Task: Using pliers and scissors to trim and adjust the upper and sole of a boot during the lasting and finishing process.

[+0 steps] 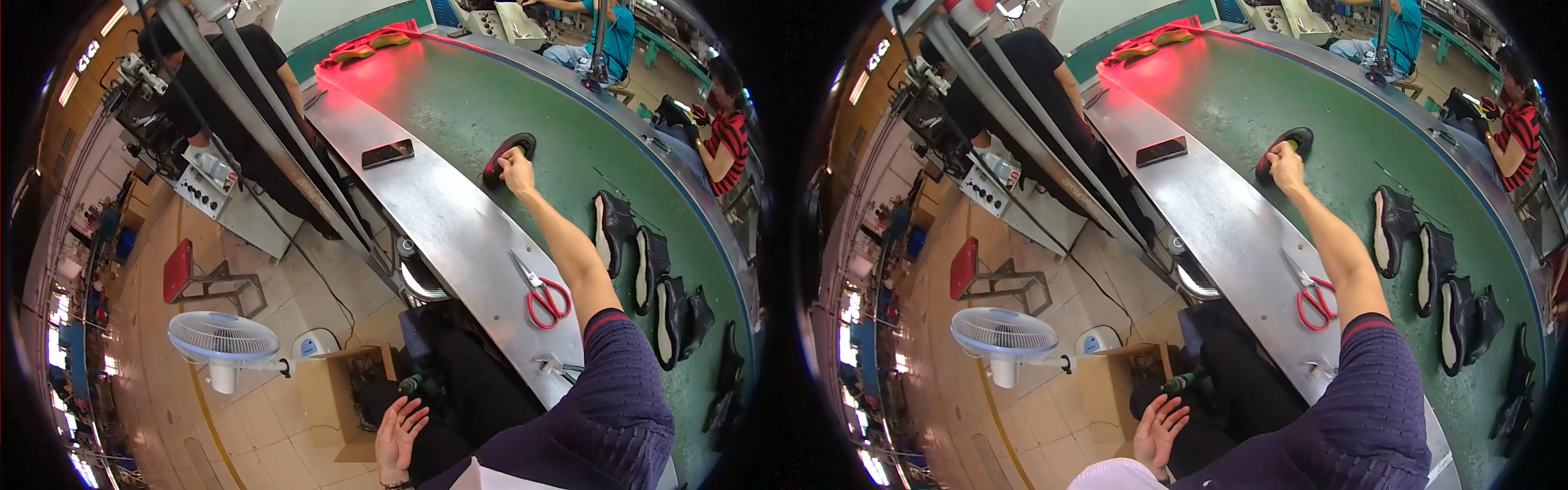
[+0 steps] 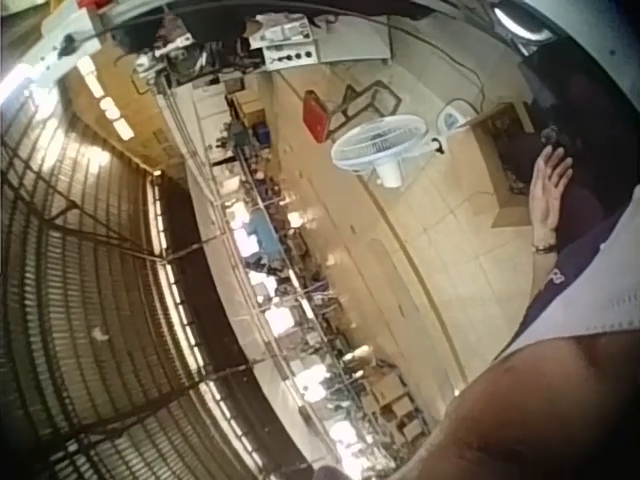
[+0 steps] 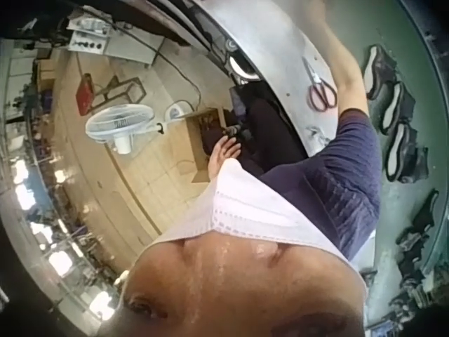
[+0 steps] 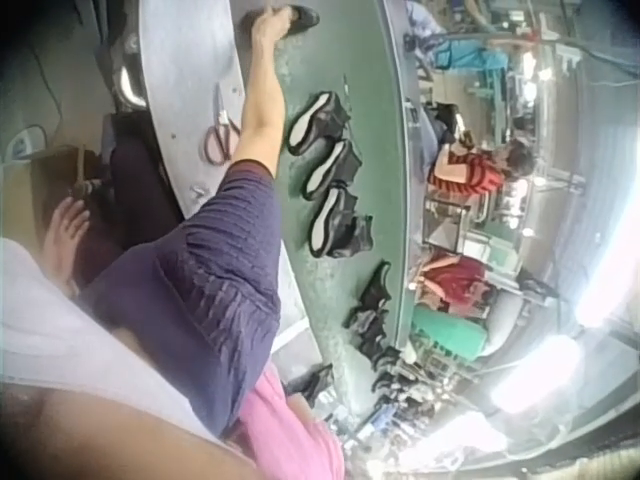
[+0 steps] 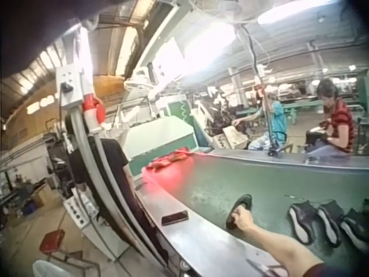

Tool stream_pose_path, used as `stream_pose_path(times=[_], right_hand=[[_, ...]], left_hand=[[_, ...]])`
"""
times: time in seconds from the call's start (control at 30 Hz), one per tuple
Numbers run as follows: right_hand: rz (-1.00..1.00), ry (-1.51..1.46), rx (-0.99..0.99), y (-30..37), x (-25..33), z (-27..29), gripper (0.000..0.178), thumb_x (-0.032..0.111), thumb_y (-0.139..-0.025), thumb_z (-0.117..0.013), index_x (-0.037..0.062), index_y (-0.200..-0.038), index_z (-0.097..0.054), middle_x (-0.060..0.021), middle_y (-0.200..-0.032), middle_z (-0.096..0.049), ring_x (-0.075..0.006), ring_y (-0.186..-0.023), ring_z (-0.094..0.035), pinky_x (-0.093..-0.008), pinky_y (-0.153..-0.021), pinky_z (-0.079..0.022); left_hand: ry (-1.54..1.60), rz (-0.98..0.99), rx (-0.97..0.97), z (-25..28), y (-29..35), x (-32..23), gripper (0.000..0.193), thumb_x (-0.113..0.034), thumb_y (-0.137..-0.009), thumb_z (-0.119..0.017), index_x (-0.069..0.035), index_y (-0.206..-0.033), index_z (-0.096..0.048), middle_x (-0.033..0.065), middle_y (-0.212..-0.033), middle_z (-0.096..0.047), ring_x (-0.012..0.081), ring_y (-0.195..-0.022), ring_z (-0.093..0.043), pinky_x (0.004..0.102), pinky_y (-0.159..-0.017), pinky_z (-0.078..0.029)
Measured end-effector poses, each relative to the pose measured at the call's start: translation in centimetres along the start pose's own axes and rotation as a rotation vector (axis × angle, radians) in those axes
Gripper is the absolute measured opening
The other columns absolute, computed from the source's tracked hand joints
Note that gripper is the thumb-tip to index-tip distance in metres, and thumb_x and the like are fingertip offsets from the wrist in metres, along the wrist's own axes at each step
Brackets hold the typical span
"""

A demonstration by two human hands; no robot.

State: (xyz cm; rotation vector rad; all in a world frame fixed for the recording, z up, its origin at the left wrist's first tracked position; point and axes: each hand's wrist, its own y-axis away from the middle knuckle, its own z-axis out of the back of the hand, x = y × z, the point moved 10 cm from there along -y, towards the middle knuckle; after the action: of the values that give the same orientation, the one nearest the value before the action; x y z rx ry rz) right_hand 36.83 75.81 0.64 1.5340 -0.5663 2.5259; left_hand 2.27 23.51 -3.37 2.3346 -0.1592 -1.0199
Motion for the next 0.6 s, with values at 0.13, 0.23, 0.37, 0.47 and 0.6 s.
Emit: stream_pose_path(times=[0.13,0.23,0.37,0.47,0.6], right_hand=[[0.278,-0.01,0.084,2.1,8.3,6.8,0.016,0.017,-0.087,-0.066,0.004,-0.095,-0.062,-0.0083,-0.076,-0.066,-0.0146,-0.058,-0.06,-0.0304,-0.056,-0.049],[0.329,-0.238,0.262,6.6,16.0,10.2,0.015,0.016,-0.089,-0.066,0.0024,-0.094,-0.062,-0.0017,-0.071,-0.06,-0.008,-0.056,-0.054,-0.0238,-0.05,-0.042],[0.256,-0.387,0.47,16.2,23.6,13.9,0.014,0.014,-0.091,-0.065,0.0014,-0.095,-0.062,0.0016,-0.068,-0.056,-0.004,-0.049,-0.047,-0.0199,-0.044,-0.034],[0.076,-0.524,0.761,24.3,25.5,10.4,0.013,0.014,-0.091,-0.065,0.002,-0.094,-0.061,0.0023,-0.068,-0.056,-0.0034,-0.046,-0.045,-0.0191,-0.042,-0.032],[-0.032,-0.665,1.079,32.9,27.5,7.3,0.011,0.015,-0.093,-0.063,0.0036,-0.094,-0.062,0.0039,-0.071,-0.057,-0.0022,-0.048,-0.043,-0.0181,-0.043,-0.032]], left_hand=[[-0.156,-0.049,0.085,-1.4,0.3,-1.4,0.045,-0.033,-0.101,-0.044,-0.002,-0.134,-0.045,0.0201,-0.129,-0.055,0.0353,-0.115,-0.057,0.046,-0.099,-0.046],[-0.34,-0.123,0.158,-4.7,0.1,-3.1,0.043,-0.03,-0.1,-0.048,-0.002,-0.132,-0.047,0.0168,-0.127,-0.056,0.0293,-0.114,-0.058,0.0399,-0.095,-0.048],[-0.645,-0.379,0.352,-13.0,0.3,-5.3,0.053,-0.016,-0.092,-0.063,-0.001,-0.138,-0.043,0.0133,-0.131,-0.055,0.025,-0.117,-0.055,0.0358,-0.097,-0.045],[-1.194,-0.476,0.437,-15.9,1.2,-5.4,0.096,-0.016,-0.076,-0.08,-0.005,-0.152,-0.022,0.0129,-0.151,-0.033,0.0245,-0.137,-0.035,0.0359,-0.111,-0.03],[-0.882,-0.457,0.903,-15.4,3.4,-1.5,0.111,0.001,-0.072,-0.078,-0.006,-0.154,-0.003,0.0118,-0.157,-0.021,0.0201,-0.142,-0.027,0.0318,-0.115,-0.023]])
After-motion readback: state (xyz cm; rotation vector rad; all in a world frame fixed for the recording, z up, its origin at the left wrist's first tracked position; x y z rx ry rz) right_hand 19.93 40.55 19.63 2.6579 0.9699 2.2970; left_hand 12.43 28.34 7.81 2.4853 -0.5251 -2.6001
